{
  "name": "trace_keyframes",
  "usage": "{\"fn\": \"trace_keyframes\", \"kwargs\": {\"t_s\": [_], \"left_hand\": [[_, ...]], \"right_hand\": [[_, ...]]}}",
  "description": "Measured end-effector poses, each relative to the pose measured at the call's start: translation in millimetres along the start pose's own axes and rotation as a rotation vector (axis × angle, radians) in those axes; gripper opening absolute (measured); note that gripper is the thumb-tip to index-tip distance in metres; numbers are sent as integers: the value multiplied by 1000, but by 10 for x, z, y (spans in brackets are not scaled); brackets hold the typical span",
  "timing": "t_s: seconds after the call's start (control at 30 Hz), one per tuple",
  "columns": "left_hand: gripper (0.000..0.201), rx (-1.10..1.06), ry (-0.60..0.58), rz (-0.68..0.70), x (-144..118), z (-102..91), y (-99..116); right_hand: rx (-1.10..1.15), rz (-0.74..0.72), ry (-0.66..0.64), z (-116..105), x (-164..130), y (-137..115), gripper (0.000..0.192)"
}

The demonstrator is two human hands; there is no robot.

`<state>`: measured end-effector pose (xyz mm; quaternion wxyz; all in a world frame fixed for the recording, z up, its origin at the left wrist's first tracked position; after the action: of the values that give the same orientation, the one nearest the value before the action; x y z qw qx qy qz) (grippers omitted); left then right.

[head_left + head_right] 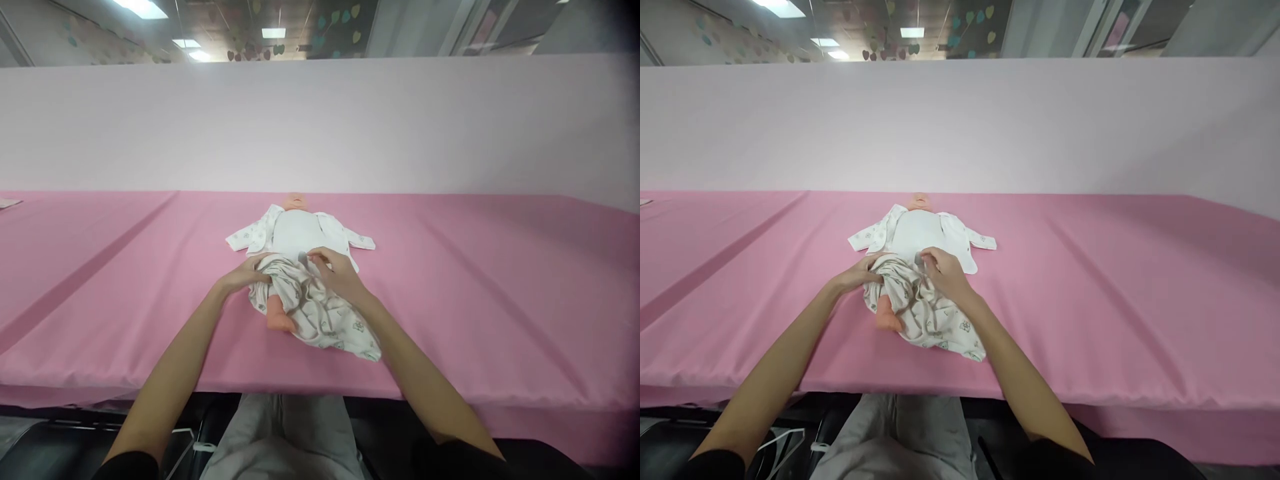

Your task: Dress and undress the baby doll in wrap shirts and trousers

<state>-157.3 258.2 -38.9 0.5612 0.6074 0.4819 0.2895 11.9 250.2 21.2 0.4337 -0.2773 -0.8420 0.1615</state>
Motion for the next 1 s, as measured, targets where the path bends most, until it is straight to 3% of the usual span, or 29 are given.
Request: {"fn": "trace_keyframes", "kwargs": {"t_s": [0.1, 0.17, 0.27, 0.33, 0.43, 0.5, 0.63, 0.87, 1.0], "left_hand": [[72, -37, -24, -5, 19, -56, -10], [64, -88, -15, 9, 21, -88, 19], [47, -59, 202, 191, -93, -152, 263], [41, 130, 364, 351, -252, -24, 488], [38, 468, 368, 402, -323, 413, 606], [32, 579, 361, 380, -308, 562, 586], [29, 612, 417, 328, -237, 511, 532], [13, 536, 407, 294, -144, 438, 492], [6, 428, 376, 278, -141, 411, 463]], "right_hand": [[-246, -90, -247, 225, -26, 72, 19], [-277, -164, -394, 399, -76, 1, 14], [-92, -158, -529, 534, -153, -121, 10], [125, -73, -565, 541, -193, -157, 7], [492, 112, -511, 471, -219, -148, 10], [684, 173, -454, 410, -206, -161, 14], [715, 202, -294, 222, -130, -37, 21], [185, 191, -33, -74, -52, 437, 28], [422, 404, 116, -159, -133, 592, 33]]}}
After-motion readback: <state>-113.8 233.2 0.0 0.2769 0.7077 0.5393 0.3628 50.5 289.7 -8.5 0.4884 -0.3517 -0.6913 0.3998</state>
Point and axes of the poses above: each hand's wrist, its own x-axis towards the middle knuckle, its own z-axis out of the palm, y = z × x, the point moved 10 cm from there along x, towards the middle knuckle, and after that the axes turned 15 degrees about -z, right-handed, at the moved point
